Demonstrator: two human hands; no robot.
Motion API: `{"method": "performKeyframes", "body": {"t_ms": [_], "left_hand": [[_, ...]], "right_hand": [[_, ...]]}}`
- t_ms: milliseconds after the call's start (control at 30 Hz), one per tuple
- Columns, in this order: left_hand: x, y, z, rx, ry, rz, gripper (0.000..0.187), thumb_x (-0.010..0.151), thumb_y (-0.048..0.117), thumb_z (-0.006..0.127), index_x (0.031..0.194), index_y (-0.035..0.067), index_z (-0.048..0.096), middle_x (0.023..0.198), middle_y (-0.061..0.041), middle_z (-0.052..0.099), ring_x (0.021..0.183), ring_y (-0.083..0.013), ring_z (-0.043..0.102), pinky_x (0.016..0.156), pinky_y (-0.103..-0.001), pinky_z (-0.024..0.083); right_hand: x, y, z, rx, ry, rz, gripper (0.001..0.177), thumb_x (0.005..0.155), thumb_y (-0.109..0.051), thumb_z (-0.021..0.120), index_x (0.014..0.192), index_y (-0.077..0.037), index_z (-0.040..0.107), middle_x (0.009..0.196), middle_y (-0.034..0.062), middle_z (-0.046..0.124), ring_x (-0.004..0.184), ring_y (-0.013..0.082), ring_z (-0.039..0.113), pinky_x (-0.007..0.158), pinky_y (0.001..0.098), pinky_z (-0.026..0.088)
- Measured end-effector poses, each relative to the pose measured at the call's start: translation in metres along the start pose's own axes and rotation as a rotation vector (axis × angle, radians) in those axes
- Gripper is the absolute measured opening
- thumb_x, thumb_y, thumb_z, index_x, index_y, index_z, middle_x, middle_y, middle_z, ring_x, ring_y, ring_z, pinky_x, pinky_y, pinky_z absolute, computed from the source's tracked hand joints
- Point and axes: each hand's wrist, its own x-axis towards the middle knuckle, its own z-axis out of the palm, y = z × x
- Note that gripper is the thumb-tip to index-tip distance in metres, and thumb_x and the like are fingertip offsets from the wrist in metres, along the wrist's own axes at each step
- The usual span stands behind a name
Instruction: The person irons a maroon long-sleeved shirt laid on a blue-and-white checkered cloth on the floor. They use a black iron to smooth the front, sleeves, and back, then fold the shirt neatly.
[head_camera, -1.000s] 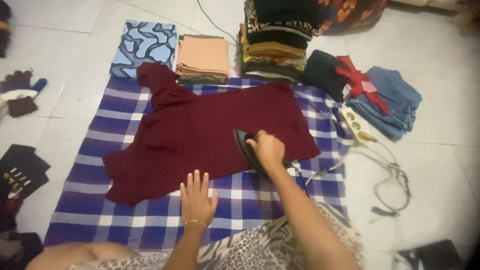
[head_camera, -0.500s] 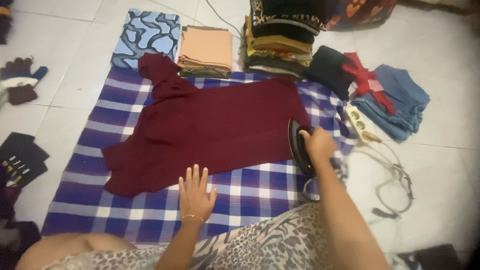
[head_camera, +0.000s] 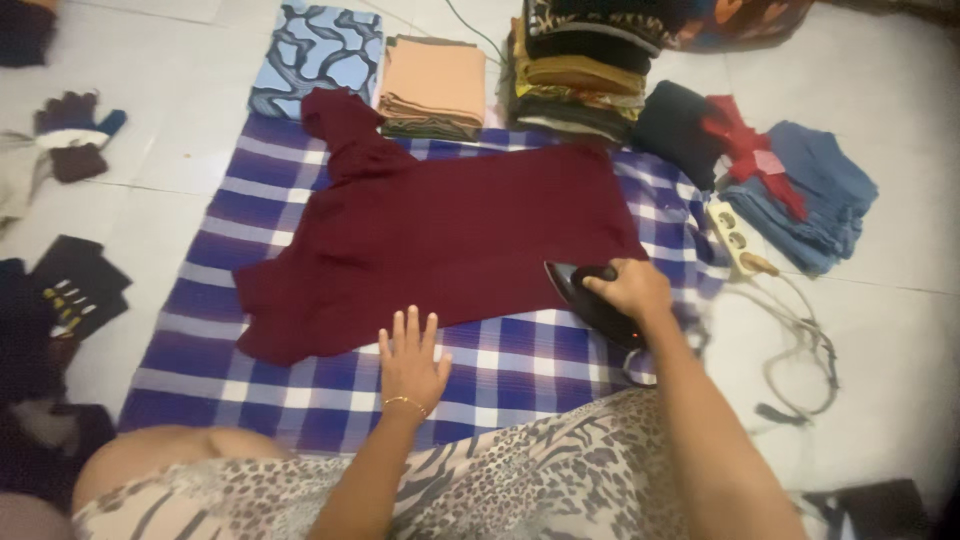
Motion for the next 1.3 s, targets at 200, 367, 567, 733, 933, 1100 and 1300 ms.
{"method": "performKeyframes", "body": {"t_ms": [200,367,567,733,933,1100,1300], "left_hand": [[-0.002,-0.019,-0.010,-0.104,-0.097,0.039,0.079,0.095,0.050,0.055,0.160,0.020,0.024,0.168,-0.011,0.010,0.155,-0.0323,0.006,0.123,-0.057,0.009],[-0.002,-0.071,-0.003,-0.172,-0.212,-0.004,0.079,0.092,0.046,0.063,0.159,0.026,0.026,0.170,-0.008,0.008,0.156,-0.0303,0.005,0.124,-0.058,0.011],[0.005,-0.162,0.019,-0.486,-0.048,-0.044,0.056,0.091,0.035,0.069,0.142,0.014,0.059,0.154,-0.016,0.050,0.144,-0.0323,0.046,0.122,-0.042,0.035],[-0.012,-0.216,-0.027,-0.478,-0.009,-0.389,0.059,0.087,0.028,0.071,0.142,0.010,0.057,0.135,-0.021,0.060,0.122,-0.0391,0.059,0.105,-0.046,0.047],[-0.012,-0.224,-0.006,-0.572,0.043,-0.459,0.055,0.083,0.036,0.081,0.127,0.004,0.069,0.121,-0.019,0.070,0.114,-0.0346,0.067,0.100,-0.044,0.052],[0.011,-0.221,0.016,-0.960,0.089,-0.580,0.046,0.085,0.019,0.075,0.128,0.004,0.066,0.109,-0.020,0.076,0.085,-0.0309,0.075,0.073,-0.043,0.057],[0.013,-0.233,0.027,-1.158,0.030,-0.683,0.030,0.085,0.015,0.073,0.114,0.007,0.069,0.101,-0.017,0.078,0.075,-0.0258,0.079,0.070,-0.038,0.062]], "right_hand": [[-0.017,-0.051,0.013,-0.044,0.029,-0.219,0.066,0.071,-0.065,0.075,0.114,-0.015,0.075,0.101,0.0149,0.076,0.095,0.0328,0.074,0.083,0.0471,0.056],[-0.037,-0.110,0.019,-0.098,-0.017,-0.319,0.058,0.076,-0.063,0.070,0.102,-0.013,0.078,0.097,0.0133,0.078,0.096,0.0331,0.074,0.082,0.0480,0.057],[-0.049,-0.175,0.031,-0.042,0.033,-0.482,0.054,0.074,-0.060,0.072,0.100,-0.013,0.078,0.094,0.0146,0.077,0.092,0.0356,0.073,0.080,0.0495,0.057],[-0.064,-0.220,0.034,-0.052,-0.035,-0.516,0.051,0.073,-0.057,0.073,0.097,-0.012,0.077,0.092,0.0149,0.077,0.090,0.0351,0.074,0.079,0.0486,0.058],[-0.083,-0.261,0.046,-0.111,-0.051,-0.621,0.051,0.074,-0.058,0.073,0.093,-0.011,0.077,0.088,0.0163,0.076,0.086,0.0357,0.073,0.077,0.0490,0.057],[-0.098,-0.287,0.059,-0.101,-0.044,-0.697,0.050,0.075,-0.058,0.071,0.092,-0.011,0.076,0.084,0.0151,0.076,0.081,0.0351,0.074,0.075,0.0486,0.057],[-0.106,-0.305,0.067,-0.082,-0.047,-0.772,0.047,0.076,-0.056,0.071,0.089,-0.011,0.076,0.082,0.0160,0.075,0.080,0.0354,0.073,0.073,0.0494,0.056]]}}
